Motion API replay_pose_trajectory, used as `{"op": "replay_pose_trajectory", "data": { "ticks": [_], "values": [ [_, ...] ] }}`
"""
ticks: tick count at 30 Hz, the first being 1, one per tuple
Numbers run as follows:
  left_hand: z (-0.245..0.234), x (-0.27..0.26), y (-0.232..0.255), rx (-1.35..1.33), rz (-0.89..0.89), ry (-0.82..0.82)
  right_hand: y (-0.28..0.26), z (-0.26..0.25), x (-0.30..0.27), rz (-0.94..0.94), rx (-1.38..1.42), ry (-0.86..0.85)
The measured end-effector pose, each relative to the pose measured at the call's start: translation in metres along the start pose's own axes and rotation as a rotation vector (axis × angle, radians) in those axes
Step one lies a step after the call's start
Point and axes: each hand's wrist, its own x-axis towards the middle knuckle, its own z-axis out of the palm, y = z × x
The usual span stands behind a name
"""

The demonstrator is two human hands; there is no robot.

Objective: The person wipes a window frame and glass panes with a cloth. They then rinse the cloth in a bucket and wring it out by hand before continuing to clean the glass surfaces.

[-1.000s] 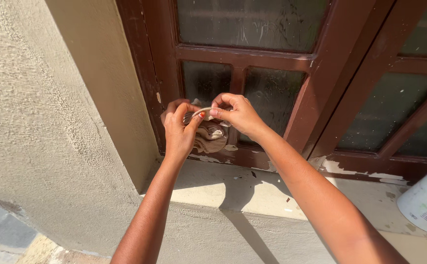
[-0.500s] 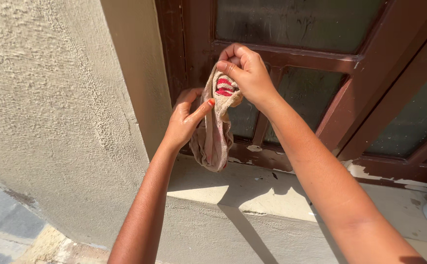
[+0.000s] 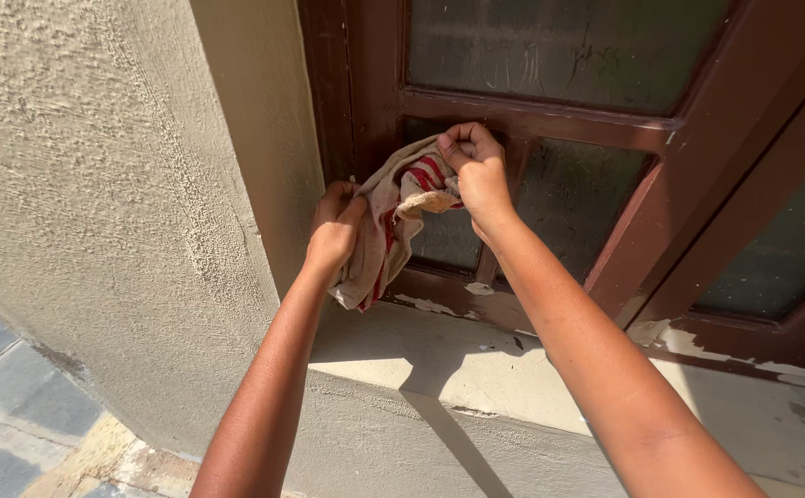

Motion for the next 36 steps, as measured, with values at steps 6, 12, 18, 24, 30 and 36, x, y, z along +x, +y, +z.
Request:
{"op": "replay_pose_trajectory", "data": {
  "ticks": [6,12,18,24,30,36],
  "values": [
    [-0.016,0.022,0.043,-0.621,-0.517,0.042,-0.001,0.002,-0.014,-0.094,-0.467,-0.181],
    [-0.009,0.029,0.077,-0.811,-0.445,0.109,0.013,0.002,-0.036,-0.551,-0.368,-0.036],
    [0.019,0.011,0.076,-0.945,-0.291,0.269,0.004,-0.016,-0.055,0.053,-0.265,-0.308],
    [0.042,-0.032,0.081,-0.930,-0.416,0.364,-0.020,-0.036,-0.059,-0.249,-0.551,-0.261],
    [0.062,-0.062,0.048,-0.909,-0.611,0.466,-0.032,-0.048,-0.060,-0.482,-0.626,-0.181],
    [0.059,-0.072,0.046,-0.951,-0.690,0.485,-0.035,-0.046,-0.032,-0.020,-0.022,-0.235]
  ]
}}
